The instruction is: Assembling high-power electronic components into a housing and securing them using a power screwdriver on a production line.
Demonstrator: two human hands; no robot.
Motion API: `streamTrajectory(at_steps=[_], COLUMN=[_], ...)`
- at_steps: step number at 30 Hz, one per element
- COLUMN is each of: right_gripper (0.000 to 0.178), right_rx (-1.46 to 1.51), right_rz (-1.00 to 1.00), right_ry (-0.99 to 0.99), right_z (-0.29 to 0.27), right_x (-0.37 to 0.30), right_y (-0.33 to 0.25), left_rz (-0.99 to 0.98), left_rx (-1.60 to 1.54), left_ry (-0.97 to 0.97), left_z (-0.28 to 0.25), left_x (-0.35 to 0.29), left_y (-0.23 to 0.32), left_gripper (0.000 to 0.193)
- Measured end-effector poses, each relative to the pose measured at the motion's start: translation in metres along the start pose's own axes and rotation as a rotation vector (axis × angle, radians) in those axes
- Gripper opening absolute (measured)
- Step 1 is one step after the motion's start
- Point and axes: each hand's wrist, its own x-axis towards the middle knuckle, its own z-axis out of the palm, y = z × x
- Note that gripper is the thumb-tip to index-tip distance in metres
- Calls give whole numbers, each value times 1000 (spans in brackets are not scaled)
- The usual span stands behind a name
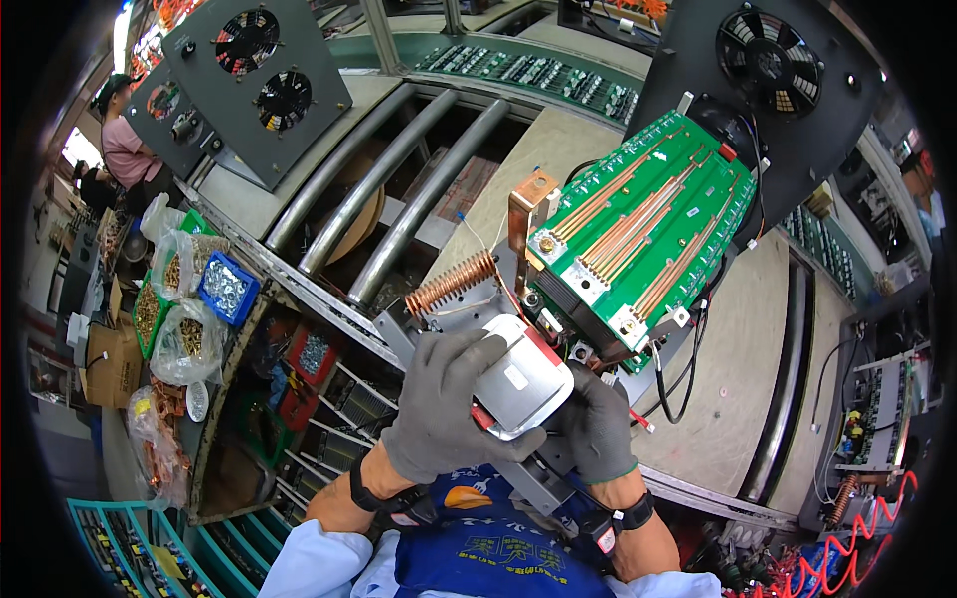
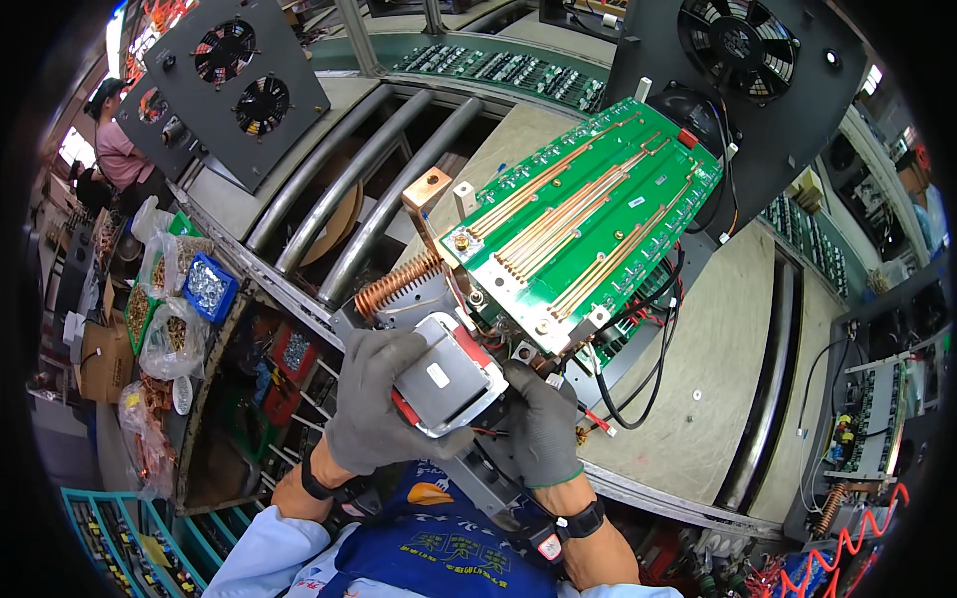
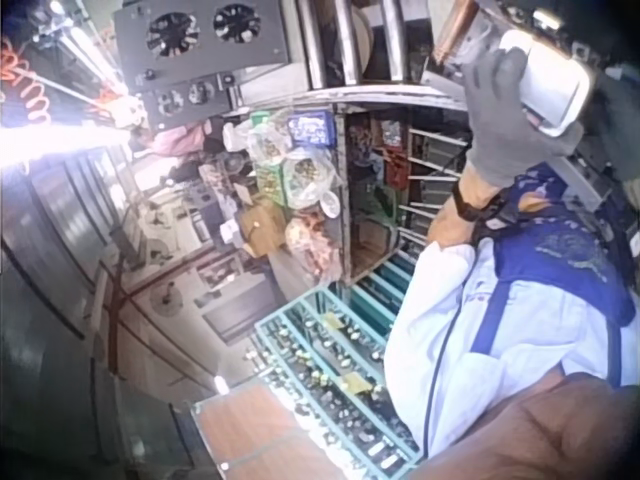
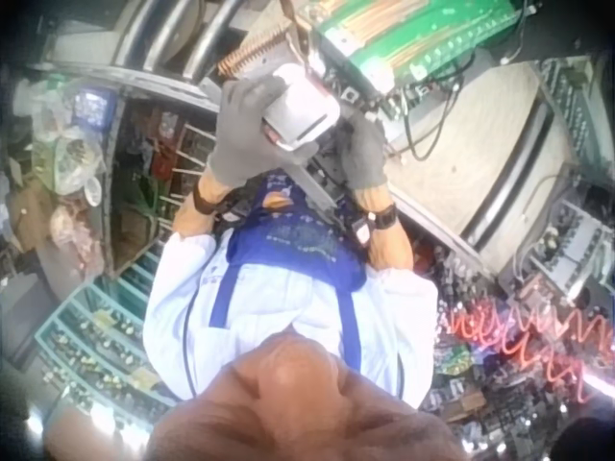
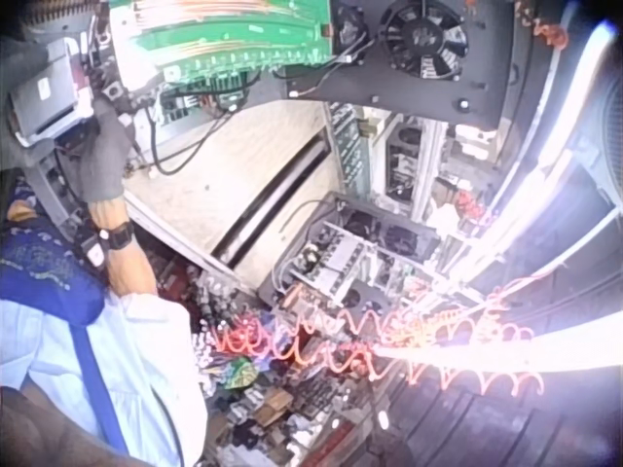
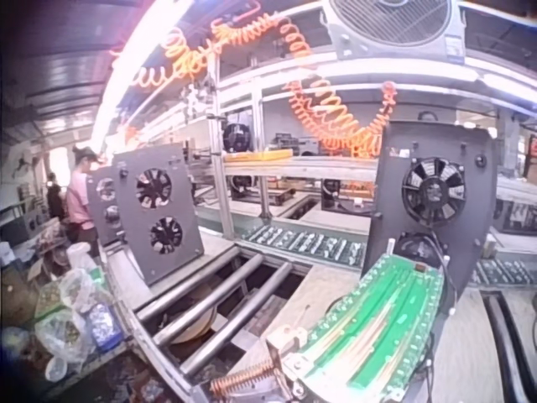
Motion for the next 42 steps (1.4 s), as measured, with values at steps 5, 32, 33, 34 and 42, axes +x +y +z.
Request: streamTrajectory(at_steps=[5, 32, 33, 34, 42], right_gripper=[25, 21, 21, 21, 19], right_rx=[79, -11, -32, -48, 5], right_rz=[33, -66, -95, -114, -91], right_ry=[-69, -28, -19, -21, -87], right_z=[-2, -7, -6, -5, -8], right_x=[0, 0, -1, -1, -7], right_y=[-1, -2, -1, 0, -1], left_rz=[-66, 0, 4, 1, -20], left_rx=[-13, -33, -27, -25, -15], left_ry=[-54, -9, -15, -17, -35], left_z=[0, 1, 1, 0, 3], left_x=[1, 0, 1, 1, 5], left_y=[1, 2, 3, 4, 11], left_gripper=[89, 93, 93, 94, 90])
